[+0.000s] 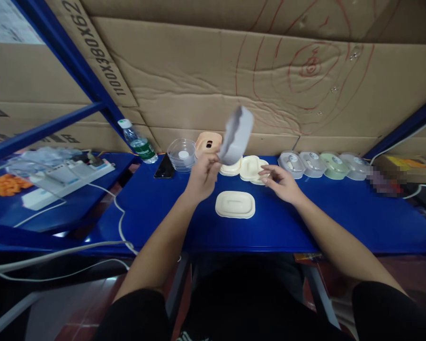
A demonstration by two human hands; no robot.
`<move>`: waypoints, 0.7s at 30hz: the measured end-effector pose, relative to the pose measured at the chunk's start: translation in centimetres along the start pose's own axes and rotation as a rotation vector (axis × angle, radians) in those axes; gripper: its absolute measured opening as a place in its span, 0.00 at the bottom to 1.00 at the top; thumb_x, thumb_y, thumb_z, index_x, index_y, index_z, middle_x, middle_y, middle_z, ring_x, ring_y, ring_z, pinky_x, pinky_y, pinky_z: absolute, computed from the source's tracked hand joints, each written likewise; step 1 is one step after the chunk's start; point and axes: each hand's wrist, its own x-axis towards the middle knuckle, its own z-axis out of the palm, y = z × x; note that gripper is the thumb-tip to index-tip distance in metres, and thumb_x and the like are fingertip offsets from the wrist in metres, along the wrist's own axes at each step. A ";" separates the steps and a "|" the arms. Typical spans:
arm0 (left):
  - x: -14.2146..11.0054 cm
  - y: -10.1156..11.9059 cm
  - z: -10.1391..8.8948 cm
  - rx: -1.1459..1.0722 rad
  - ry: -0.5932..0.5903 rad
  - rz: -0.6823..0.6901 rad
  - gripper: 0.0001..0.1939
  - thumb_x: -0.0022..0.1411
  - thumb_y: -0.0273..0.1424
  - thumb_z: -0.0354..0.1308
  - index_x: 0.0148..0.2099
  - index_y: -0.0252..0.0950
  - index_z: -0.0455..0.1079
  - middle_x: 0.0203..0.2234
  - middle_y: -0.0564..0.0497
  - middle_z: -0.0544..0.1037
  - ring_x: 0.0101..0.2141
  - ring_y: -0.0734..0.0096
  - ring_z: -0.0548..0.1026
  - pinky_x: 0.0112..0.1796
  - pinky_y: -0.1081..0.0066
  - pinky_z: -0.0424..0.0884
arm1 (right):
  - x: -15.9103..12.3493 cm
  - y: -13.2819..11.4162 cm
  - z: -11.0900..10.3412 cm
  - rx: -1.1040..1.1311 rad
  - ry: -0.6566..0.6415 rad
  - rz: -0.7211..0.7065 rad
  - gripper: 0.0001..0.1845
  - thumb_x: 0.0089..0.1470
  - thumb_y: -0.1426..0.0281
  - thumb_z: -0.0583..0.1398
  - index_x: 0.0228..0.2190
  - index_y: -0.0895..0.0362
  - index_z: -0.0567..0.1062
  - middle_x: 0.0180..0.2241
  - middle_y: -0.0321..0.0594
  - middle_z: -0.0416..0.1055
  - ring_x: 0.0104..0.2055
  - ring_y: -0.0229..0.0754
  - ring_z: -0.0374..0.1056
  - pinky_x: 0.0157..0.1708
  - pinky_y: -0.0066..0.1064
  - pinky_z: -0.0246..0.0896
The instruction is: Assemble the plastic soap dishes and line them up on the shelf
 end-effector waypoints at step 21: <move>-0.1 0.6 -0.5 0.333 -0.718 -0.265 0.21 0.74 0.46 0.49 0.51 0.35 0.72 0.33 0.47 0.81 0.32 0.66 0.77 0.34 0.68 0.69 | -0.6 -2.3 2.3 -0.017 -0.090 0.352 0.35 0.60 0.46 0.62 0.58 0.57 0.73 0.28 0.38 0.78 0.21 0.40 0.72 0.21 0.31 0.68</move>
